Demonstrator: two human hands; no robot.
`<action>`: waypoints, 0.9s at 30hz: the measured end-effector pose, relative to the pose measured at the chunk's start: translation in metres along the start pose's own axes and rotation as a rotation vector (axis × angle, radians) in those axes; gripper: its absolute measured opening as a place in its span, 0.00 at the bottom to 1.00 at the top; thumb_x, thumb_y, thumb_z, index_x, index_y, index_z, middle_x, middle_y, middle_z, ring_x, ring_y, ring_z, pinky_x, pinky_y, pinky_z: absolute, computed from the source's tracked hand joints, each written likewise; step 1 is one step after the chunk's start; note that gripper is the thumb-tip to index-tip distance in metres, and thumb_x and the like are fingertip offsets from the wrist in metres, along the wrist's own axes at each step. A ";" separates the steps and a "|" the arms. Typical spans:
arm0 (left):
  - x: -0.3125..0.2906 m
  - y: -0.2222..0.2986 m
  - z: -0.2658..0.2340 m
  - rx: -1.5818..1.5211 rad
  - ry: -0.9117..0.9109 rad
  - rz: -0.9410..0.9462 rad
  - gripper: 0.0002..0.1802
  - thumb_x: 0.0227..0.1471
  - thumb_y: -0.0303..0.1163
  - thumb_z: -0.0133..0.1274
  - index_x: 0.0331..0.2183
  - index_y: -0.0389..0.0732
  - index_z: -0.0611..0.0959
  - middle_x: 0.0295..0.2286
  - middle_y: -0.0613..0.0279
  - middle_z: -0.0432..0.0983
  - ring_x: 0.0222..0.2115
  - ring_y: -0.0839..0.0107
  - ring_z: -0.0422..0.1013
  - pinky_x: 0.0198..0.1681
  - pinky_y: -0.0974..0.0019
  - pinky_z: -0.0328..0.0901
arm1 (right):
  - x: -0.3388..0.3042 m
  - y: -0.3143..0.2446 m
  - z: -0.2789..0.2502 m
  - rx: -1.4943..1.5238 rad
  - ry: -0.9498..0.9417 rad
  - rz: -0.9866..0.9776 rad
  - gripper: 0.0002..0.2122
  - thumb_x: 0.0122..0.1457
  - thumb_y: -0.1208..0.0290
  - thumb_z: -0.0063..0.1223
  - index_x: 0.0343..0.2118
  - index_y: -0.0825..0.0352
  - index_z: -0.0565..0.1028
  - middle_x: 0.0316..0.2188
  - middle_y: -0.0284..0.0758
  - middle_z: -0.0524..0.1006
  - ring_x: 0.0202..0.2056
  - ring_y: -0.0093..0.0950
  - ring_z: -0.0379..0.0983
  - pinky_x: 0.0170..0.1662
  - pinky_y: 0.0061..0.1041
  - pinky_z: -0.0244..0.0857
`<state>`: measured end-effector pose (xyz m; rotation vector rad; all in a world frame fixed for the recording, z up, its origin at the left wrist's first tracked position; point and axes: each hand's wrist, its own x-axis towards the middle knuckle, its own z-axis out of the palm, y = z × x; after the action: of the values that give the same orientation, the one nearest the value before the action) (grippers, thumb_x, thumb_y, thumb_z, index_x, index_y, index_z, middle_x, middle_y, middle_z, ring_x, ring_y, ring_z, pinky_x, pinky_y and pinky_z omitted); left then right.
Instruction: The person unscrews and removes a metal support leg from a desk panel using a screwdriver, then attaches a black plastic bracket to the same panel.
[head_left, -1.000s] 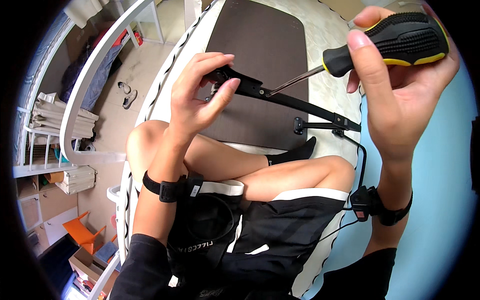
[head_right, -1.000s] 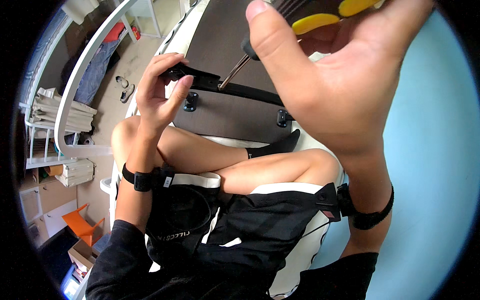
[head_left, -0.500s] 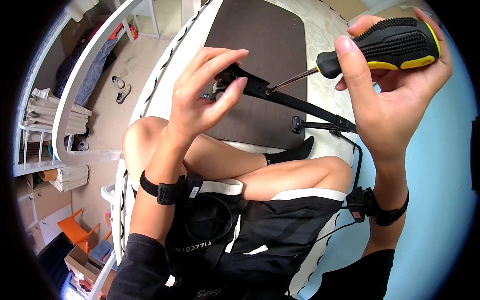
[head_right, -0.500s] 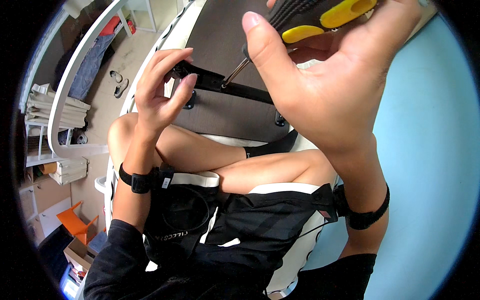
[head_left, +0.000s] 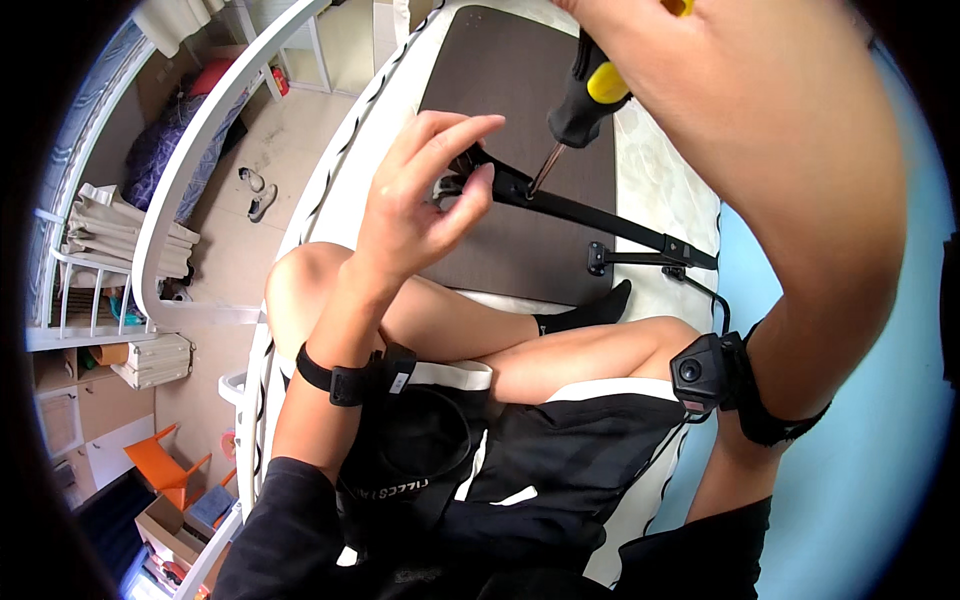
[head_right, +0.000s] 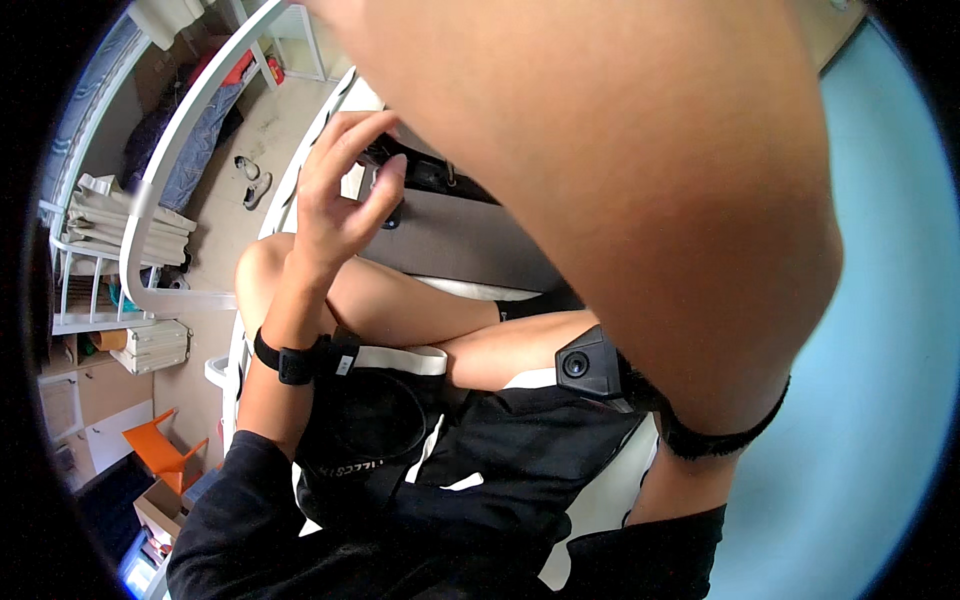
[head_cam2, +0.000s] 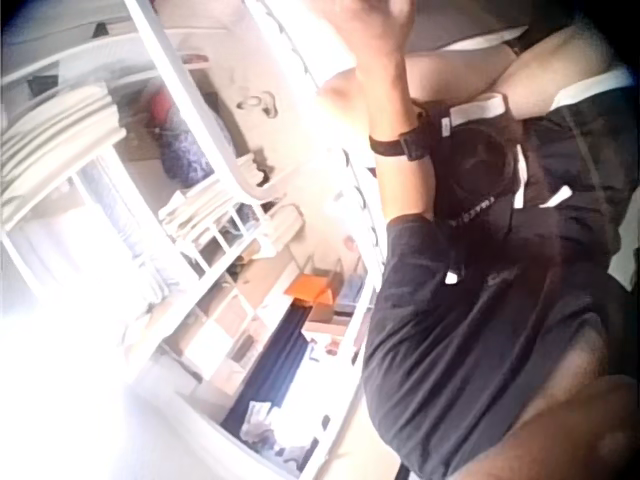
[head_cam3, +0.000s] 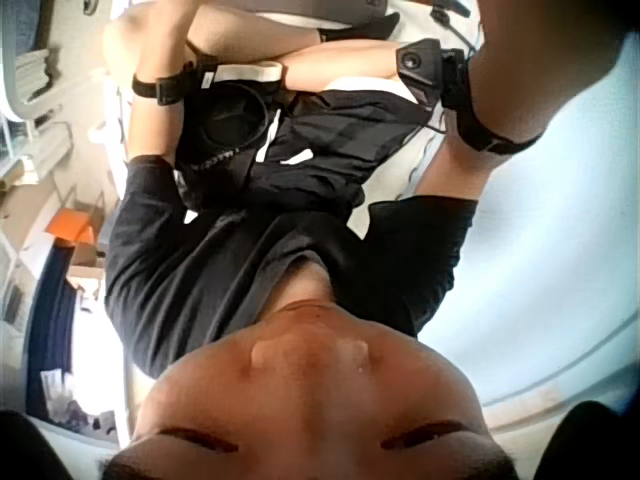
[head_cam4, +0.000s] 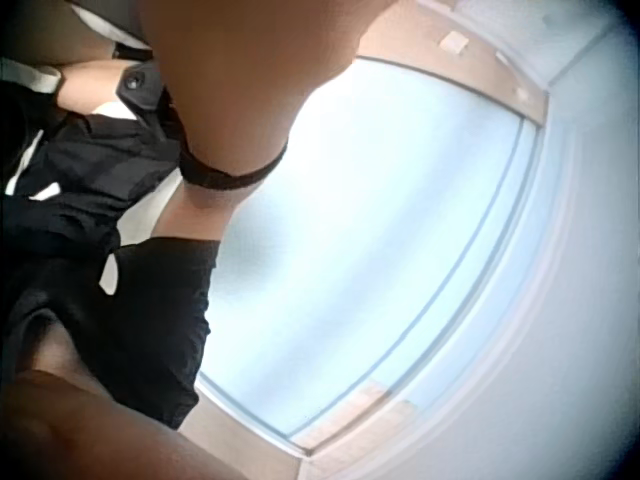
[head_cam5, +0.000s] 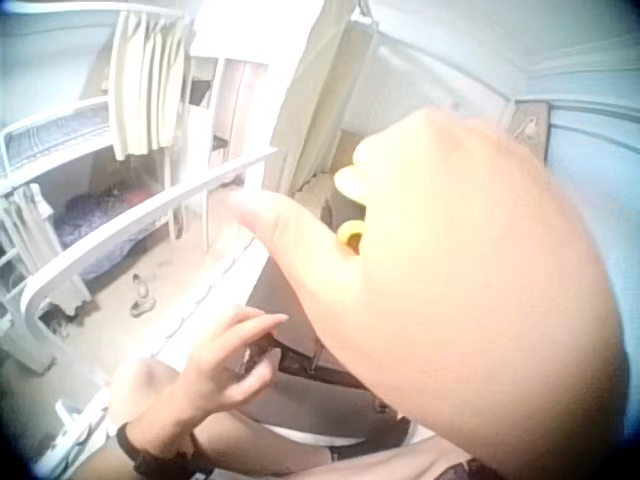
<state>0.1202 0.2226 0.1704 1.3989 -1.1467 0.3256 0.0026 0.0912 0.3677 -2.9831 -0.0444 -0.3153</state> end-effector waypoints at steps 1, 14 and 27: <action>0.000 0.002 0.004 0.007 -0.004 -0.002 0.21 0.39 0.18 0.53 0.41 0.38 0.78 0.32 0.57 0.71 0.30 0.65 0.69 0.33 0.67 0.66 | 0.002 0.001 -0.004 -0.015 -0.058 0.003 0.29 0.48 0.79 0.51 0.51 0.66 0.50 0.30 0.40 0.70 0.28 0.26 0.71 0.30 0.20 0.66; 0.001 0.018 0.027 0.292 -0.007 0.019 0.21 0.35 0.16 0.51 0.38 0.37 0.74 0.26 0.56 0.63 0.26 0.61 0.63 0.30 0.62 0.62 | 0.000 -0.002 -0.027 -0.093 -0.304 -0.001 0.24 0.49 0.76 0.49 0.48 0.68 0.54 0.29 0.43 0.71 0.29 0.30 0.72 0.31 0.24 0.67; -0.001 0.025 0.035 0.346 -0.002 0.008 0.21 0.37 0.16 0.51 0.39 0.37 0.74 0.26 0.55 0.63 0.26 0.61 0.63 0.29 0.62 0.62 | -0.017 0.006 -0.023 -0.081 -0.213 -0.007 0.19 0.51 0.73 0.48 0.45 0.70 0.58 0.28 0.45 0.72 0.29 0.34 0.72 0.32 0.27 0.67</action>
<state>0.0853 0.1982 0.1770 1.6956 -1.1345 0.5483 -0.0184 0.0821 0.3859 -3.0842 -0.0665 0.0017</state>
